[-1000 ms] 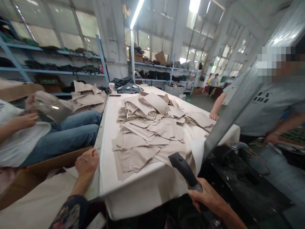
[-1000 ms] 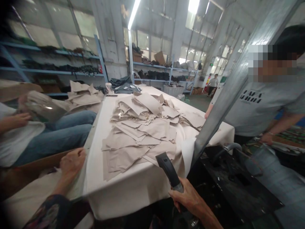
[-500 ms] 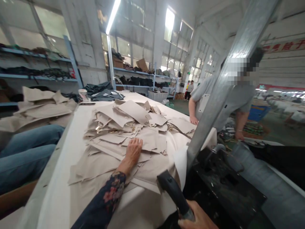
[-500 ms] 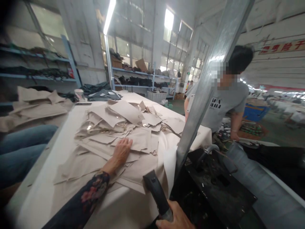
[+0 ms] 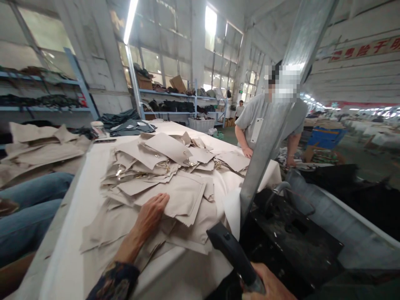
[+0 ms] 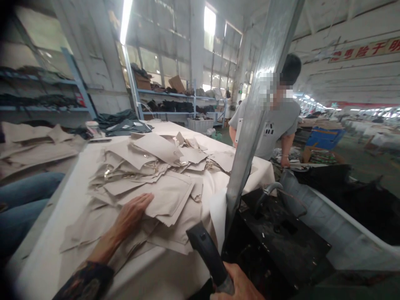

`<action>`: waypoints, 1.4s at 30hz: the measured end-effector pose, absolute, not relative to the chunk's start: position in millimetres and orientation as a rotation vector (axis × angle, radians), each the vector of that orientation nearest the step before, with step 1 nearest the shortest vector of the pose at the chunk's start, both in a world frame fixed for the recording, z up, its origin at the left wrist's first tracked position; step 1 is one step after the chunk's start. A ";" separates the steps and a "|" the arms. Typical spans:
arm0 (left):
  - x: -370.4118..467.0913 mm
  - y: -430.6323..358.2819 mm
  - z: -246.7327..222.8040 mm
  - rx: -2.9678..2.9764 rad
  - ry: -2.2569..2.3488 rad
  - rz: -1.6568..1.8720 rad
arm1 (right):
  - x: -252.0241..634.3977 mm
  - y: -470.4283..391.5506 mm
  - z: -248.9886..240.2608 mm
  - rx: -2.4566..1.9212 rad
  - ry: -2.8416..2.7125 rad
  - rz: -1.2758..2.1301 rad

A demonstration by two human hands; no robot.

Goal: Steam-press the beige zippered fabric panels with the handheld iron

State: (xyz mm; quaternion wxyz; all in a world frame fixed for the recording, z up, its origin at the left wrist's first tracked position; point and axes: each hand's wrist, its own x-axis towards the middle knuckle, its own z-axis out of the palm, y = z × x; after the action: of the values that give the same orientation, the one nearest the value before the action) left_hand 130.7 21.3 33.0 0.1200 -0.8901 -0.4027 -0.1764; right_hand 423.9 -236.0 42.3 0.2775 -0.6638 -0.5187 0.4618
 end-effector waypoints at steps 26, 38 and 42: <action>133.9 -73.9 24.5 -2.607 -1.475 -0.736 | 393.1 -216.7 56.3 -1.496 -1.509 1.460; 147.7 -59.2 -21.5 -2.507 -1.470 -0.555 | 383.1 -175.6 56.2 -1.542 -1.465 1.384; 149.4 -59.1 -21.8 -2.507 -1.468 -0.576 | 393.5 -179.1 67.2 -1.567 -1.474 1.292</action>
State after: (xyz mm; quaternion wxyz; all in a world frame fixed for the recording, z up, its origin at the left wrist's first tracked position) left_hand 149.4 -59.1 -21.8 0.0899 -0.8430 -0.4937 -0.1935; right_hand 393.5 -179.1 67.2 0.3109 -0.5935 -0.5582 0.4893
